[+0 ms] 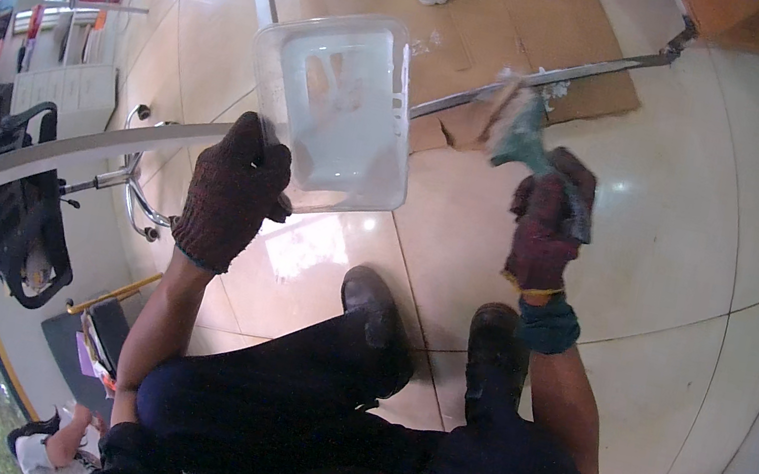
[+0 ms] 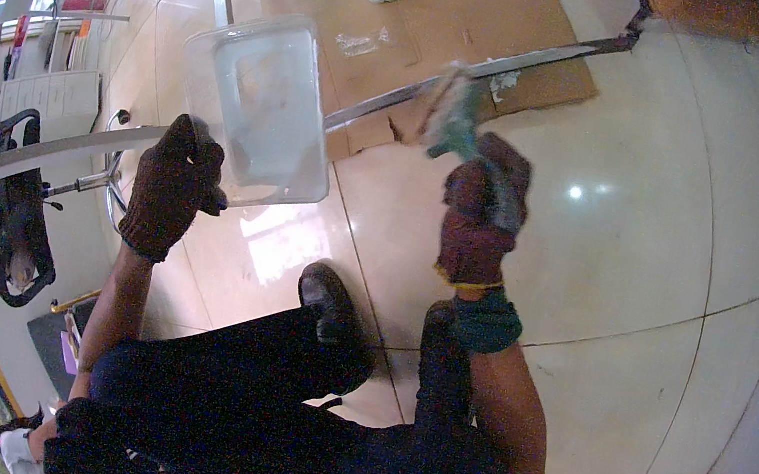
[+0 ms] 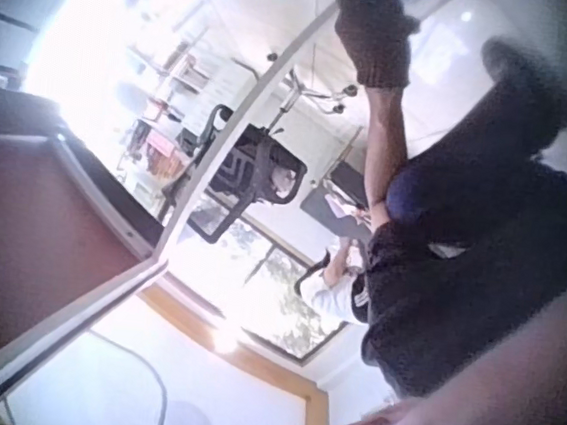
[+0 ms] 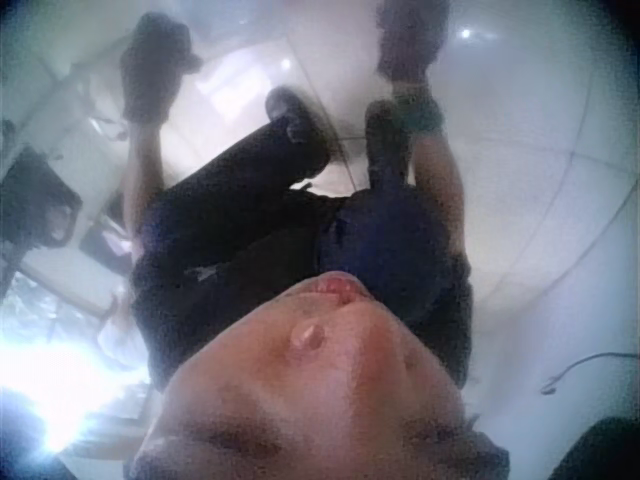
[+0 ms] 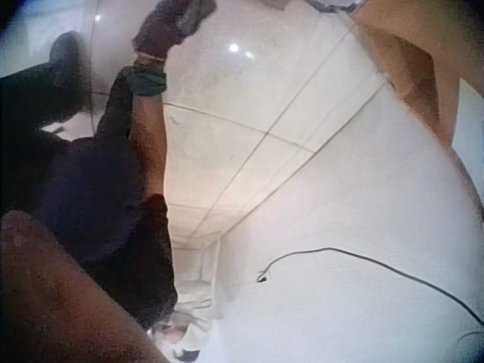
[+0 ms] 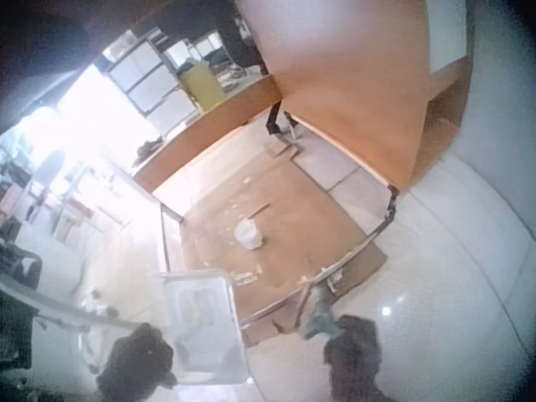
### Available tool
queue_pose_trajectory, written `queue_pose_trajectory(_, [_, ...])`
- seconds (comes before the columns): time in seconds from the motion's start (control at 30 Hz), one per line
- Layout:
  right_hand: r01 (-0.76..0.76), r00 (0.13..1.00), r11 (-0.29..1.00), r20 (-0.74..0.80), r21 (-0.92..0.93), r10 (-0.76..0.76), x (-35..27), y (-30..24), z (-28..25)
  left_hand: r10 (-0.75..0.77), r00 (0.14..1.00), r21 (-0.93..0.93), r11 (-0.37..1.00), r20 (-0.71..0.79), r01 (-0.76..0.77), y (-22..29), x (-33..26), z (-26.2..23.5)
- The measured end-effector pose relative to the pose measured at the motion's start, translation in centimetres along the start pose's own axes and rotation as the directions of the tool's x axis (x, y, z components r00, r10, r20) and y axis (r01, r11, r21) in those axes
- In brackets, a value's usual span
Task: The person sits on the floor and paints a white metal frame using a paintbrush and a small container of white paint. They repeatedly dip the brush into the paint and apply it to the frame's edges and surfaces.
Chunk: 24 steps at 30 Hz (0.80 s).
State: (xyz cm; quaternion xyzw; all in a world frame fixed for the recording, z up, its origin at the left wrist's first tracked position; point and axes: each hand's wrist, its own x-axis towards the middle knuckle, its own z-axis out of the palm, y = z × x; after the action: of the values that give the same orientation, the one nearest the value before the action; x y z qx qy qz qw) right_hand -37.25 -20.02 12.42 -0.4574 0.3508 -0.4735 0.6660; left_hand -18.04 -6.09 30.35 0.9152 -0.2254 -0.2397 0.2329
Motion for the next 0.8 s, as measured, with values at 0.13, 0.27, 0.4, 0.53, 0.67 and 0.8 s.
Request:
queue_pose_trajectory(0.13, [-0.048, 0.999, 0.999, 0.006, 0.001, 0.048, -1.2, -0.4, 0.2, 0.015, 1.0, -0.026, 1.0, 0.006, -0.015, 0.0, -0.2, -0.3])
queue_pose_trajectory(0.27, [-0.013, 0.969, 1.0, -0.246, 0.016, 0.017, 2.4, -2.1, -1.9, -0.015, 1.0, 0.015, 1.0, -0.022, 0.016, -0.5, -0.7, -0.6])
queue_pose_trajectory(0.4, [0.034, 0.935, 0.996, -0.35, -0.082, -0.06, 5.7, -2.0, -3.0, -0.024, 1.0, 0.012, 1.0, -0.017, 0.024, -0.8, -1.0, -0.6])
queue_pose_trajectory(0.53, [-0.072, 0.97, 0.997, -0.23, 0.01, 0.072, 2.3, 0.0, 0.2, -0.008, 1.0, -0.013, 1.0, -0.014, 0.008, -0.9, -1.0, -0.5])
queue_pose_trajectory(0.67, [-0.263, 0.942, 0.956, -0.18, 0.132, 0.284, 0.6, -0.9, 1.4, -0.002, 1.0, -0.038, 0.999, -0.012, 0.001, -0.4, -1.0, -0.6])
queue_pose_trajectory(0.8, [-0.206, 0.928, 0.964, -0.279, 0.166, 0.246, 1.8, -1.0, 0.1, -0.017, 1.0, -0.023, 1.0, -0.008, 0.017, -0.1, -1.3, -0.7])
